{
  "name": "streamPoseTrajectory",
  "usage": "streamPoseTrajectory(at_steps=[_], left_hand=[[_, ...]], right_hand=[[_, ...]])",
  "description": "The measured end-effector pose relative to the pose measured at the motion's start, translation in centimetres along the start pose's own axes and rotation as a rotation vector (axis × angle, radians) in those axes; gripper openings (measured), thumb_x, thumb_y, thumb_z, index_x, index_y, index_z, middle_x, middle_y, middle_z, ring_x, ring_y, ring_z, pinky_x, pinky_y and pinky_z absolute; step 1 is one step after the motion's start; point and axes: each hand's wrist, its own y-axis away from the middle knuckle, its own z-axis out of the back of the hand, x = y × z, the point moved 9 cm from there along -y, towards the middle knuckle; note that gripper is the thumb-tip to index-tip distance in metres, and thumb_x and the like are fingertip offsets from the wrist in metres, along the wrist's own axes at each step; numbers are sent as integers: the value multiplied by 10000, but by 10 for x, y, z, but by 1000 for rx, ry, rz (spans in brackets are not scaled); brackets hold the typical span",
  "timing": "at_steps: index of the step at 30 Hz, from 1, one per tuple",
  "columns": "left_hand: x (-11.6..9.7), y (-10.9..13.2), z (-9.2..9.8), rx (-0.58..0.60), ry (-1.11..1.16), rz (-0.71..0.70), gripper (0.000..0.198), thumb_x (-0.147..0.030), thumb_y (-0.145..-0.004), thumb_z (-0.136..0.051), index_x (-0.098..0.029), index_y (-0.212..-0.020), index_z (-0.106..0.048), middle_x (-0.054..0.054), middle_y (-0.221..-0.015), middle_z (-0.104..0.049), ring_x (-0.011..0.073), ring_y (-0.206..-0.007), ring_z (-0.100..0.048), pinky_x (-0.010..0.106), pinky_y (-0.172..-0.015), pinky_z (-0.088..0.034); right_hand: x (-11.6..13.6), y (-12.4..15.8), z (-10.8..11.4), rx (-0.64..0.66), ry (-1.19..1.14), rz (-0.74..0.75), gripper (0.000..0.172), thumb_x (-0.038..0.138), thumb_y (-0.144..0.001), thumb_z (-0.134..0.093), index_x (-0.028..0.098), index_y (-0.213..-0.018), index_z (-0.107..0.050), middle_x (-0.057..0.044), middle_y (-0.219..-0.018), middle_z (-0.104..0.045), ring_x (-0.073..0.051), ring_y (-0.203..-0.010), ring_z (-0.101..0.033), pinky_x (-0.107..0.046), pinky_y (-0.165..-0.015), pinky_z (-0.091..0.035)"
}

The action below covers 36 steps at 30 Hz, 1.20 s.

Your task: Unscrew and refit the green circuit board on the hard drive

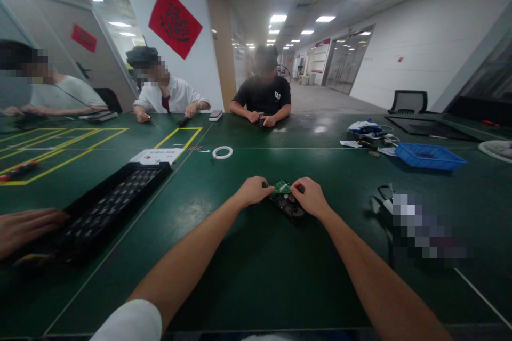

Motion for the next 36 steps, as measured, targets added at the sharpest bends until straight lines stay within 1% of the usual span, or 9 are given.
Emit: streamPoseTrajectory(at_steps=[2,5,9,15,19,31,36], left_hand=[[0,-1,0,-18,1,-2,375,-505,-895,-596,-170,-972,-748,39,-727,-704,133,-537,-614,222,-525,-430],[2,-1,-2,-15,12,15,360,-496,-887,-626,-173,-990,-747,40,-744,-708,133,-555,-616,220,-549,-443],[4,-1,-3,-20,38,24,347,-487,-862,-667,-172,-988,-740,38,-767,-709,129,-547,-612,219,-539,-444],[8,-3,-8,8,72,30,349,-472,-866,-659,-168,-1026,-725,29,-753,-701,121,-502,-601,211,-471,-409],[7,-3,-9,11,72,21,349,-472,-876,-645,-171,-1037,-717,34,-777,-709,121,-512,-605,208,-466,-415],[9,-5,-13,24,93,53,367,-466,-864,-661,-161,-1064,-704,31,-757,-695,106,-475,-586,190,-433,-399],[10,-4,-13,21,111,55,378,-477,-865,-657,-168,-1079,-699,28,-737,-688,112,-472,-584,192,-423,-394]], right_hand=[[-1,0,-1,9,-21,-14,126,262,-883,-610,199,-825,-702,-41,-907,-669,-171,-847,-616,-287,-774,-462],[0,0,-2,12,-54,-8,110,260,-871,-627,202,-827,-710,-47,-942,-676,-180,-891,-625,-291,-785,-474],[-1,0,-1,-9,-91,-8,94,254,-850,-646,211,-808,-719,-49,-963,-684,-186,-916,-634,-298,-800,-488],[-10,0,-5,-4,-121,-59,98,266,-836,-652,211,-809,-728,-46,-963,-703,-183,-899,-649,-296,-795,-493],[-17,0,-8,6,-128,-114,106,288,-826,-658,214,-830,-733,-39,-943,-714,-177,-858,-663,-285,-774,-498],[-26,0,-15,38,-191,-188,123,308,-808,-666,205,-834,-728,-35,-884,-735,-176,-802,-678,-271,-736,-506],[-24,0,-16,56,-218,-163,132,315,-823,-651,203,-848,-717,-41,-909,-727,-178,-822,-672,-279,-765,-505]])
